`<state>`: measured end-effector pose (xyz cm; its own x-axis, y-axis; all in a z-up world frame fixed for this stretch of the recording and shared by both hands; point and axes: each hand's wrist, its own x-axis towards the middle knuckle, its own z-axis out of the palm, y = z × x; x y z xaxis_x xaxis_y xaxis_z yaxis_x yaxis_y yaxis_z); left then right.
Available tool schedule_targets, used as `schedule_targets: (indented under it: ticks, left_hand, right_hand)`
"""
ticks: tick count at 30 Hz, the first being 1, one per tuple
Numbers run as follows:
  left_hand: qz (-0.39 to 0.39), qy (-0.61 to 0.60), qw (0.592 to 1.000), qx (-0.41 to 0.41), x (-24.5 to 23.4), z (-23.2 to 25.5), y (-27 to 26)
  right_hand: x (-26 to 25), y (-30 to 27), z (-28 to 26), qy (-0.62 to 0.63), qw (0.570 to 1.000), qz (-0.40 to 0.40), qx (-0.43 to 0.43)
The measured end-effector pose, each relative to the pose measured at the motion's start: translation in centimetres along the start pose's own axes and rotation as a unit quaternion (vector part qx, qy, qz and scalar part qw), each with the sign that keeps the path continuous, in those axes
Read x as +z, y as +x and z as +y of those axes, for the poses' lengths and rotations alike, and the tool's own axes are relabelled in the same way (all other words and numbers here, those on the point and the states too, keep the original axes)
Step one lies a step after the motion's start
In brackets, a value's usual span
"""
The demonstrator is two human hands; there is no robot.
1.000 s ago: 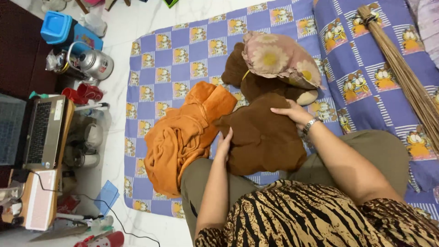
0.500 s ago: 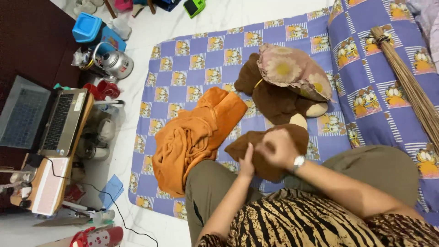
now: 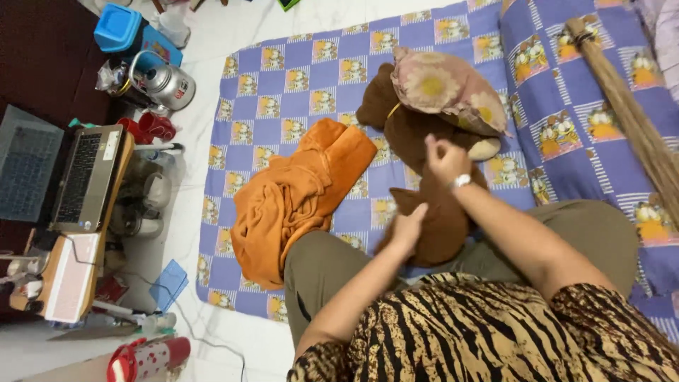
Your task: Organizing and cleaning dust off pillows and a bolster on a floor mat using a small broom.
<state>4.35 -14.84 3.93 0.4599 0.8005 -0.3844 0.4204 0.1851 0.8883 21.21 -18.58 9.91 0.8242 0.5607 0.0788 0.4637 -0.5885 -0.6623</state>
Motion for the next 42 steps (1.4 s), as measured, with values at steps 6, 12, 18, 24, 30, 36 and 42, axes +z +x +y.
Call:
schedule_targets:
  ticks: [6, 12, 18, 24, 30, 36, 42]
  left_hand:
    - [-0.046, -0.212, 0.976, -0.015, -2.3, -4.1, 5.9]
    - [-0.199, -0.476, 0.848, -0.122, -4.8, 2.7, 3.0]
    - [-0.101, -0.417, 0.901, -0.061, -11.2, 8.0, 2.6]
    - [0.213, -0.216, 0.938, 0.168, -17.9, 9.4, 4.8]
    - [0.22, -0.154, 0.932, 0.242, -18.2, 10.7, 4.4]
    - [0.065, -0.079, 0.989, 0.111, -13.9, 11.9, 1.2]
    - [-0.035, -0.195, 0.98, 0.034, -14.0, 8.3, 3.0]
  right_hand:
    - [0.6, -5.5, -2.4, 0.147, 0.986, 0.045, -0.072]
    - [-0.6, 1.2, 1.0, 0.118, 0.992, -0.04, -0.028]
    - [-12.8, 4.7, -0.1, 0.009, 0.997, 0.07, -0.007]
    - [-18.8, 3.7, -1.6, 0.23, 0.963, -0.071, -0.12]
    - [-21.3, 4.4, -2.1, 0.358, 0.921, -0.118, -0.104]
    - [-23.5, 3.6, -8.9, 0.438, 0.895, -0.023, -0.074]
    - [-24.6, 1.3, -19.6, 0.515, 0.784, -0.3, -0.173]
